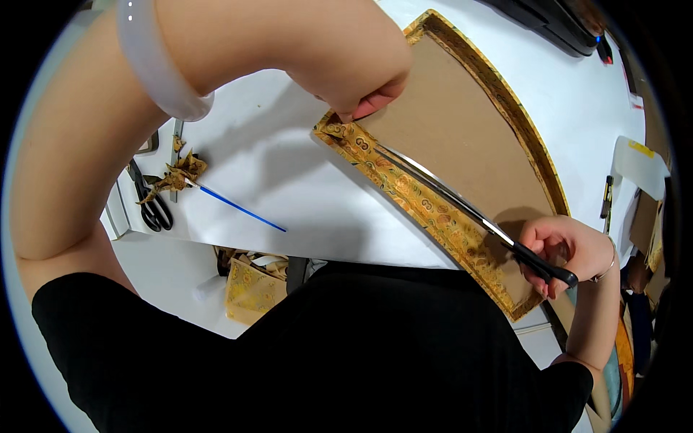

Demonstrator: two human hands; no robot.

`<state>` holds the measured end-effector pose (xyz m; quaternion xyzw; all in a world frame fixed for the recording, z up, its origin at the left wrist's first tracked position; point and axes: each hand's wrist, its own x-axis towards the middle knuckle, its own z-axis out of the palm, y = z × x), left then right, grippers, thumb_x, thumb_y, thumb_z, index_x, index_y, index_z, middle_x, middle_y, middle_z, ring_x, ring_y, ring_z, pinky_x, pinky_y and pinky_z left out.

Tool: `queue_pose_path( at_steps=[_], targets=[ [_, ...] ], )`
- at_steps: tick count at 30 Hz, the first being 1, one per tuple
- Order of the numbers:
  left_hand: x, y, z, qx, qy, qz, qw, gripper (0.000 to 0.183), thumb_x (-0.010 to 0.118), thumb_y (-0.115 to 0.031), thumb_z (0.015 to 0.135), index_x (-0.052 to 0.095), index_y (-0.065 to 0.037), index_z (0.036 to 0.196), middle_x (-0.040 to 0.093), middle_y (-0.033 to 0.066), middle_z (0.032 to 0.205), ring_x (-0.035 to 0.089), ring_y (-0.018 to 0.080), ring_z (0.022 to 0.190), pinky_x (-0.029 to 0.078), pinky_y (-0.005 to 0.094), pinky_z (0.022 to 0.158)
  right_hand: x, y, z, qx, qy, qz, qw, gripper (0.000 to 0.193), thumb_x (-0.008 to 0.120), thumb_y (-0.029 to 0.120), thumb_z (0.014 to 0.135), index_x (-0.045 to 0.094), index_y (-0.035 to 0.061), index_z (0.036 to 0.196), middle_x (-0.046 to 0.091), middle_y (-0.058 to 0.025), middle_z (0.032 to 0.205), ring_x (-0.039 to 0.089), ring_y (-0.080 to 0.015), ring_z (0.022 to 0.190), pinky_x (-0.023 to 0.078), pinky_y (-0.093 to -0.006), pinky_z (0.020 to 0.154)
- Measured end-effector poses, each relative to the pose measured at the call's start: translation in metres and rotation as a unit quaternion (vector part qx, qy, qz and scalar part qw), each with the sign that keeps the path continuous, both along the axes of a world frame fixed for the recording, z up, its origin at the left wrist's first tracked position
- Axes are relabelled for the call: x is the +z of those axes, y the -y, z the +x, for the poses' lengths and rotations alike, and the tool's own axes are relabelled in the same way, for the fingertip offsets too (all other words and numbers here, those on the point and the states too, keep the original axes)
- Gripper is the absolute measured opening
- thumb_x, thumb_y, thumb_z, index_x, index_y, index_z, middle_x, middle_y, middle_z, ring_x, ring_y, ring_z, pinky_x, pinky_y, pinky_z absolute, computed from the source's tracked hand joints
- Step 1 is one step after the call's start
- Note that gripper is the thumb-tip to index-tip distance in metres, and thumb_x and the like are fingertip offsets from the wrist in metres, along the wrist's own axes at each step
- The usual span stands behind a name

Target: The person applies patterned paper to the edges of a rectangular tray using an iron to adhere it. They trim excess paper with scissors and smooth the edges with a tool.

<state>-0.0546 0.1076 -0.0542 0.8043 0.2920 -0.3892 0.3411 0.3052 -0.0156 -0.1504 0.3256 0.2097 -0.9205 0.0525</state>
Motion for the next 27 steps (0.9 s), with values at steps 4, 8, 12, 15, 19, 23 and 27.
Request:
queue_pose_path(
  at_steps=[4, 8, 12, 15, 19, 23, 27],
  targets=[
    [0.000, -0.002, 0.011, -0.026, -0.016, 0.043, 0.999, 0.027, 0.053, -0.017, 0.099, 0.074, -0.011, 0.114, 0.072, 0.0112, 0.094, 0.065, 0.0296, 0.089, 0.052, 0.0424, 0.083, -0.005, -0.013, -0.005, 0.003, 0.019, -0.029, 0.999, 0.059, 0.099, 0.002, 0.072, 0.057, -0.0037, 0.113, 0.070, -0.0072, 0.091, 0.068, -0.0119, 0.082, 0.056, -0.0242, 0.072],
    [-0.006, -0.018, -0.001, 0.016, 0.006, -0.061, 0.998, 0.024, 0.053, -0.016, 0.099, 0.073, -0.010, 0.111, 0.069, 0.0089, 0.090, 0.063, 0.0270, 0.085, 0.051, 0.0408, 0.081, -0.012, -0.029, -0.013, 0.021, 0.008, -0.032, 0.999, 0.057, 0.099, 0.003, 0.073, 0.058, -0.0032, 0.112, 0.070, -0.0068, 0.092, 0.068, -0.0110, 0.082, 0.057, -0.0236, 0.072],
    [-0.011, -0.013, 0.003, 0.020, -0.028, -0.039, 0.999, 0.022, 0.054, -0.015, 0.099, 0.072, -0.010, 0.110, 0.067, 0.0077, 0.088, 0.062, 0.0250, 0.083, 0.050, 0.0399, 0.080, -0.020, -0.041, -0.021, 0.035, -0.011, -0.030, 0.999, 0.057, 0.099, 0.006, 0.074, 0.058, -0.0026, 0.112, 0.071, -0.0066, 0.092, 0.068, -0.0106, 0.082, 0.057, -0.0232, 0.072],
    [-0.016, -0.018, -0.002, 0.045, -0.012, -0.071, 0.996, 0.022, 0.054, -0.015, 0.099, 0.072, -0.010, 0.110, 0.067, 0.0074, 0.088, 0.062, 0.0243, 0.083, 0.050, 0.0398, 0.080, -0.021, -0.047, -0.027, 0.042, -0.008, -0.030, 0.999, 0.057, 0.100, 0.006, 0.073, 0.058, -0.0022, 0.111, 0.071, -0.0065, 0.093, 0.068, -0.0104, 0.082, 0.057, -0.0231, 0.072],
    [-0.019, -0.018, -0.011, 0.081, 0.010, -0.113, 0.990, 0.021, 0.054, -0.014, 0.099, 0.071, -0.010, 0.110, 0.067, 0.0069, 0.088, 0.062, 0.0233, 0.083, 0.050, 0.0396, 0.079, -0.020, -0.052, -0.031, 0.053, -0.006, -0.019, 0.998, 0.057, 0.100, 0.006, 0.073, 0.058, -0.0017, 0.111, 0.071, -0.0063, 0.093, 0.068, -0.0102, 0.081, 0.057, -0.0226, 0.071],
    [-0.020, -0.013, -0.016, 0.062, 0.039, -0.077, 0.994, 0.022, 0.053, -0.014, 0.099, 0.071, -0.010, 0.111, 0.066, 0.0060, 0.088, 0.061, 0.0220, 0.082, 0.050, 0.0395, 0.079, -0.018, -0.051, -0.032, 0.044, 0.007, -0.016, 0.999, 0.058, 0.100, 0.006, 0.072, 0.059, -0.0014, 0.111, 0.071, -0.0064, 0.093, 0.068, -0.0100, 0.080, 0.056, -0.0225, 0.069],
    [-0.019, -0.008, -0.014, 0.067, 0.025, -0.053, 0.996, 0.023, 0.052, -0.013, 0.099, 0.071, -0.010, 0.112, 0.065, 0.0056, 0.087, 0.061, 0.0218, 0.082, 0.050, 0.0391, 0.079, -0.019, -0.053, -0.032, 0.042, 0.004, -0.006, 0.999, 0.058, 0.101, 0.005, 0.071, 0.059, -0.0016, 0.111, 0.071, -0.0062, 0.092, 0.067, -0.0098, 0.079, 0.055, -0.0224, 0.068]
  ],
)
